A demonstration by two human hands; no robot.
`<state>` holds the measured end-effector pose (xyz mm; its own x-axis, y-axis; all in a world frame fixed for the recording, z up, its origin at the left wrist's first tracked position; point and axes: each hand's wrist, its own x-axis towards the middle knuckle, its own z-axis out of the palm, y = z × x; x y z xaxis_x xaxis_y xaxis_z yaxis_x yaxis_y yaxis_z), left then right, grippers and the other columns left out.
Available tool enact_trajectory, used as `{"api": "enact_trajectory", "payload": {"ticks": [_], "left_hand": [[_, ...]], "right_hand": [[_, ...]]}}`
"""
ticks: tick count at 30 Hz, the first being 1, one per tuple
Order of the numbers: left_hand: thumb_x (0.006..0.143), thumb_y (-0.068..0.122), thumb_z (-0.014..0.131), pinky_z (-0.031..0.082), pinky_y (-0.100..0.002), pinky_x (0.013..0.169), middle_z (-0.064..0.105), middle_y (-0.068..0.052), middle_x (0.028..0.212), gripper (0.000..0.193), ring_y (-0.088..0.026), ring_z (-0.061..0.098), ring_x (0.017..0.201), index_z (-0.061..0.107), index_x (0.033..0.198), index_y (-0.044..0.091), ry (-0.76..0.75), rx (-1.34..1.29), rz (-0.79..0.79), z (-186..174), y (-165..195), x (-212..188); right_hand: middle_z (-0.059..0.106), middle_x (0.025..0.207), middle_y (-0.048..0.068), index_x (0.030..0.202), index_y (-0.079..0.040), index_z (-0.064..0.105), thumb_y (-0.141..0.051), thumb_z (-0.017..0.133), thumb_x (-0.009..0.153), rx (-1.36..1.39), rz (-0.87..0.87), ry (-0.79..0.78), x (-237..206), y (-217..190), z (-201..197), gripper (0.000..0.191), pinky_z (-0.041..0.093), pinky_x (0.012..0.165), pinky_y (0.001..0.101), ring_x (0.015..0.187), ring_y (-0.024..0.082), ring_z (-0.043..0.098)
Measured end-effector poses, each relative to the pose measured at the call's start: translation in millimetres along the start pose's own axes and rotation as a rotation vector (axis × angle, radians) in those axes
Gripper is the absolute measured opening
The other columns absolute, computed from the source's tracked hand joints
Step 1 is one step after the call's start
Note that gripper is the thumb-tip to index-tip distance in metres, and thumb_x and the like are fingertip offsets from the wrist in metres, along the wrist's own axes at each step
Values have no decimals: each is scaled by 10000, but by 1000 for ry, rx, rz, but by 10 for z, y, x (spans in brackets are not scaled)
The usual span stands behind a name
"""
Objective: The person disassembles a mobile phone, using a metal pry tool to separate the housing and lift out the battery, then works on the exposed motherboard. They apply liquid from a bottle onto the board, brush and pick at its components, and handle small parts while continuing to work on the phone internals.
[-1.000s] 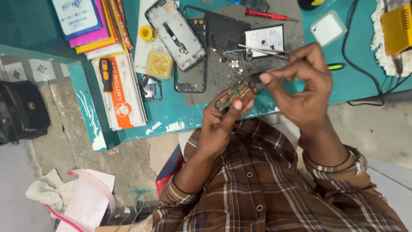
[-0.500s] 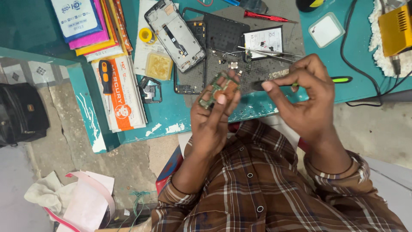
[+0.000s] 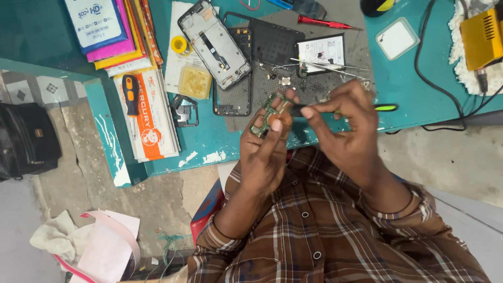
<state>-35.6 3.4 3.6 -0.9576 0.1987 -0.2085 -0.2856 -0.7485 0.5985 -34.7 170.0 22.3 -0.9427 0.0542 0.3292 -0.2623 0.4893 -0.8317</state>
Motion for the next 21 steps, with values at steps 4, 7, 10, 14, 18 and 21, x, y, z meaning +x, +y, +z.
{"api": "enact_trajectory", "payload": {"ticks": [4, 7, 10, 14, 18, 21], "left_hand": [[1052, 57, 600, 436, -412, 1236, 515, -257, 1497, 503, -312, 524, 1413, 407, 1495, -83, -27, 42, 43, -71, 33, 56], [1051, 56, 608, 508, -361, 1148, 541, -202, 1406, 419, -256, 599, 1310, 415, 1418, -6, 16, 209, 103, -143, -39, 34], [1063, 44, 650, 559, -306, 1036, 600, -148, 1254, 354, -193, 663, 1184, 451, 1350, -15, 45, 470, 157, -229, -15, 100], [997, 21, 722, 562, -268, 964, 697, -118, 1138, 466, -157, 681, 1064, 515, 1411, -29, 14, 586, 218, -295, 68, 104], [974, 9, 744, 611, -300, 888, 733, -145, 1112, 357, -181, 722, 981, 631, 1305, -62, 39, 509, 138, -298, 38, 96], [1048, 14, 684, 645, -333, 943, 740, -157, 1194, 205, -173, 721, 1056, 672, 1228, -85, 17, 439, 103, -285, 26, 114]], "right_hand": [[564, 902, 48, 879, -43, 688, -159, 879, 861, -28, -48, -225, -50, -28, -51, 224, 409, 760, 298, 851, 145, 525], [587, 980, 46, 960, -53, 705, -142, 842, 905, 115, 5, -132, -23, 20, -127, 172, 452, 734, 255, 900, 130, 570], [613, 1061, 84, 1046, -36, 728, -119, 836, 910, 40, 58, -112, -56, -35, -312, 192, 462, 743, 253, 995, 150, 595], [686, 1016, 67, 1014, -49, 728, -92, 852, 926, -11, 98, -97, -37, -32, -386, 158, 437, 777, 259, 921, 127, 595], [668, 1044, 56, 1028, -74, 725, -102, 867, 900, 3, 117, -79, -44, -20, -360, 193, 439, 775, 257, 912, 129, 581], [655, 1051, 39, 1021, -83, 728, -125, 882, 893, -16, 93, -80, -41, -46, -317, 204, 431, 800, 269, 890, 119, 577]]}}
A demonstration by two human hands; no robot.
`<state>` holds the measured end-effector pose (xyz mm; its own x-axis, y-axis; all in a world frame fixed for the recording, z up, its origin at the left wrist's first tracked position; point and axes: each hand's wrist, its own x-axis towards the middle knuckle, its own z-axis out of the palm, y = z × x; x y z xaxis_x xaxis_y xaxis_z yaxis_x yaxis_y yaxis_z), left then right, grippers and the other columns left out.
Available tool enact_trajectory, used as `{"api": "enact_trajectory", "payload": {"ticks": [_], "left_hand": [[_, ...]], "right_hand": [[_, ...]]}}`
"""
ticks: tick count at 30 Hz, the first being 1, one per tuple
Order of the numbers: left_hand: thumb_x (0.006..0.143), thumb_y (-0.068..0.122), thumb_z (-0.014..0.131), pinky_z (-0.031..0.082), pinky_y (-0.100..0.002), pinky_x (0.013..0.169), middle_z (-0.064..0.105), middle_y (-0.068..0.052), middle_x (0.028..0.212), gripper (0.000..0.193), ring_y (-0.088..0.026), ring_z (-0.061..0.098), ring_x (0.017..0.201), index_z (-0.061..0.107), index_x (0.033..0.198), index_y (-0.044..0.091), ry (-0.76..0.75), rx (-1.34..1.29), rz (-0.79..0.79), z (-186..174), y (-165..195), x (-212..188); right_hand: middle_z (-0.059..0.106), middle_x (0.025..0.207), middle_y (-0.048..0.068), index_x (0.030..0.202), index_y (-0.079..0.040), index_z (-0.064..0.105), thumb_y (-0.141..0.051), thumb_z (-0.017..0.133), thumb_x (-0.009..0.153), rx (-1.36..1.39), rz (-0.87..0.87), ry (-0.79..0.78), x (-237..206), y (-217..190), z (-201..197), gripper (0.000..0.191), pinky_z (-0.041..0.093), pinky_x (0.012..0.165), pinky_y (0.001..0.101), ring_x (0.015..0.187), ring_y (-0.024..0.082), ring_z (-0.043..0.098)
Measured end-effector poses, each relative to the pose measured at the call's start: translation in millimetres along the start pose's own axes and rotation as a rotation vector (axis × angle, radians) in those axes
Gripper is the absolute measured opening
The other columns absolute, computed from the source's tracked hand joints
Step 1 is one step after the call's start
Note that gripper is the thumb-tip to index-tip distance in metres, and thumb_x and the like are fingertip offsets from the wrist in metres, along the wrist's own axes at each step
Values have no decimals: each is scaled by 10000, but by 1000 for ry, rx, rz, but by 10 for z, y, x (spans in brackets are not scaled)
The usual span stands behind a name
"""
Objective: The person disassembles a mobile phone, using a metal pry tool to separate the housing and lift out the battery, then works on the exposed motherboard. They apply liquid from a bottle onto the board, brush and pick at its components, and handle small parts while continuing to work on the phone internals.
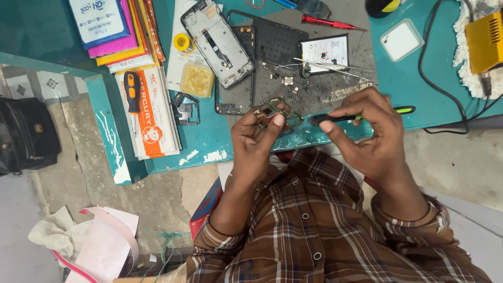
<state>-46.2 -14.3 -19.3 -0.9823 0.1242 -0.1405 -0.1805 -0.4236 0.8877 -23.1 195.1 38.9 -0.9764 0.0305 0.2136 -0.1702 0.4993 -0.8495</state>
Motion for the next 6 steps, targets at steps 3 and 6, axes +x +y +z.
{"api": "enact_trajectory", "payload": {"ticks": [3, 6], "left_hand": [[1025, 41, 634, 653, -337, 956, 718, -115, 1259, 171, -182, 747, 1051, 641, 1155, -70, 11, -44, -46, 36, 20, -16], [1038, 38, 648, 655, -337, 955, 737, -165, 1186, 268, -207, 736, 1063, 639, 1290, -52, -56, 50, -43, 65, 66, -52]], "right_hand": [[642, 1046, 42, 1003, -84, 736, -165, 913, 859, -124, -83, 14, 19, -37, 12, 242, 399, 850, 306, 924, 145, 573], [635, 1028, 49, 998, -96, 753, -212, 930, 834, -208, -168, 21, 51, -65, 28, 268, 348, 889, 342, 943, 176, 576]]}}
